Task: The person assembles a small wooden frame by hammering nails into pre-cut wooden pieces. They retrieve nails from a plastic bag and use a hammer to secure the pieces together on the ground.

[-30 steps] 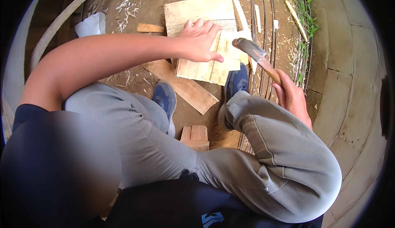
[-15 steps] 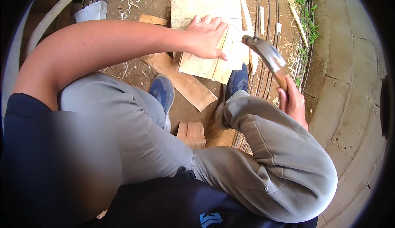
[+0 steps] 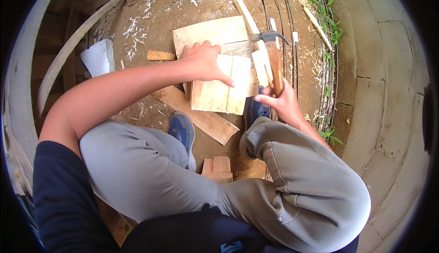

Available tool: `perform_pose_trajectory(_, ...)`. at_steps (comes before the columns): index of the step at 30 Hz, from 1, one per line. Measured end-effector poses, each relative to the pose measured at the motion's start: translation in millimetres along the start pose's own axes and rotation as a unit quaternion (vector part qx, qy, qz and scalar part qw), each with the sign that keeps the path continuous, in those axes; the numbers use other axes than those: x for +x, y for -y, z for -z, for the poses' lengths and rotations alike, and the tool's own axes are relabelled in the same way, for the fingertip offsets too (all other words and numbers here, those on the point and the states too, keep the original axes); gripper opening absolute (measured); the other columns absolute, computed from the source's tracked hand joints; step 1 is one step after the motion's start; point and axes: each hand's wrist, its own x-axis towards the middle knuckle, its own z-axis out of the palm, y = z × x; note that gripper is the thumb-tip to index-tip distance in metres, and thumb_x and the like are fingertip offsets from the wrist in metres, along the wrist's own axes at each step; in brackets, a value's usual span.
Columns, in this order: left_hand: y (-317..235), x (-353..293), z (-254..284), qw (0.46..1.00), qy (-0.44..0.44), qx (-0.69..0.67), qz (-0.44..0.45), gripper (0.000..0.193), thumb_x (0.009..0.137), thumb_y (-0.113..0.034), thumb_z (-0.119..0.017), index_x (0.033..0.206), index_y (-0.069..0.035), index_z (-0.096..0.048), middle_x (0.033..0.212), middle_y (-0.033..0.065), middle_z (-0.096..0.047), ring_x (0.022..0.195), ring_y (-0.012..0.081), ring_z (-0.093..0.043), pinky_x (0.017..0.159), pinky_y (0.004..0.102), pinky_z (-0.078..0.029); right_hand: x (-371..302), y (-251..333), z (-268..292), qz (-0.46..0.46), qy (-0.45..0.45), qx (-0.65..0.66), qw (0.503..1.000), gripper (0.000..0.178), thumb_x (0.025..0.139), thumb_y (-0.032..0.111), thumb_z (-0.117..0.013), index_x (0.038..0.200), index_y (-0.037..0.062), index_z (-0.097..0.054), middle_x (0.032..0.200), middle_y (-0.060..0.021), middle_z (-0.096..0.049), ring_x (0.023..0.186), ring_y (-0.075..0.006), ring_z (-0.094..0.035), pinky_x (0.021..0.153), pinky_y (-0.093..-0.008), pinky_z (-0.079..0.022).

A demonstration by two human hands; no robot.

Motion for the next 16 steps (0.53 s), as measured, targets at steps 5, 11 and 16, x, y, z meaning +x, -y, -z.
perform_pose_trajectory(5,11.3,-1.9,-44.4,0.972,-0.198,-0.125,0.003,0.136,0.054,-0.064,-0.094,0.153,0.0,-0.026,0.138,0.0296,-0.043,0.135,0.0441,-0.044,0.112,0.049,-0.041,32.0,-16.3,-31.3,0.047,-0.041,0.048,0.997,0.081,0.069,0.024,-0.096,0.131,-0.0062,-0.052,0.12,-0.0189,-0.065,0.112,-0.0248,-0.067,0.091,-0.037,-0.056)
perform_pose_trajectory(11,20.7,-4.2,-47.6,0.964,-0.118,-0.238,0.021,0.131,0.055,-0.062,-0.094,0.148,0.003,-0.028,0.138,0.0352,-0.043,0.131,0.0461,-0.048,0.111,0.0477,-0.044,30.5,-10.2,-41.7,0.052,-0.036,0.119,0.991,0.068,0.074,0.014,-0.092,0.125,-0.0057,-0.052,0.122,-0.0213,-0.066,0.115,-0.0244,-0.067,0.091,-0.0367,-0.058)
perform_pose_trajectory(16,18.2,2.1,-28.8,0.958,-0.119,-0.254,0.052,0.129,0.057,-0.063,-0.093,0.147,0.003,-0.029,0.14,0.0365,-0.041,0.134,0.0437,-0.048,0.111,0.0467,-0.043,44.6,-7.4,-41.3,0.087,-0.065,0.125,0.986,0.065,0.074,0.011,-0.091,0.122,-0.0049,-0.05,0.122,-0.023,-0.066,0.119,-0.0241,-0.065,0.092,-0.0372,-0.06)
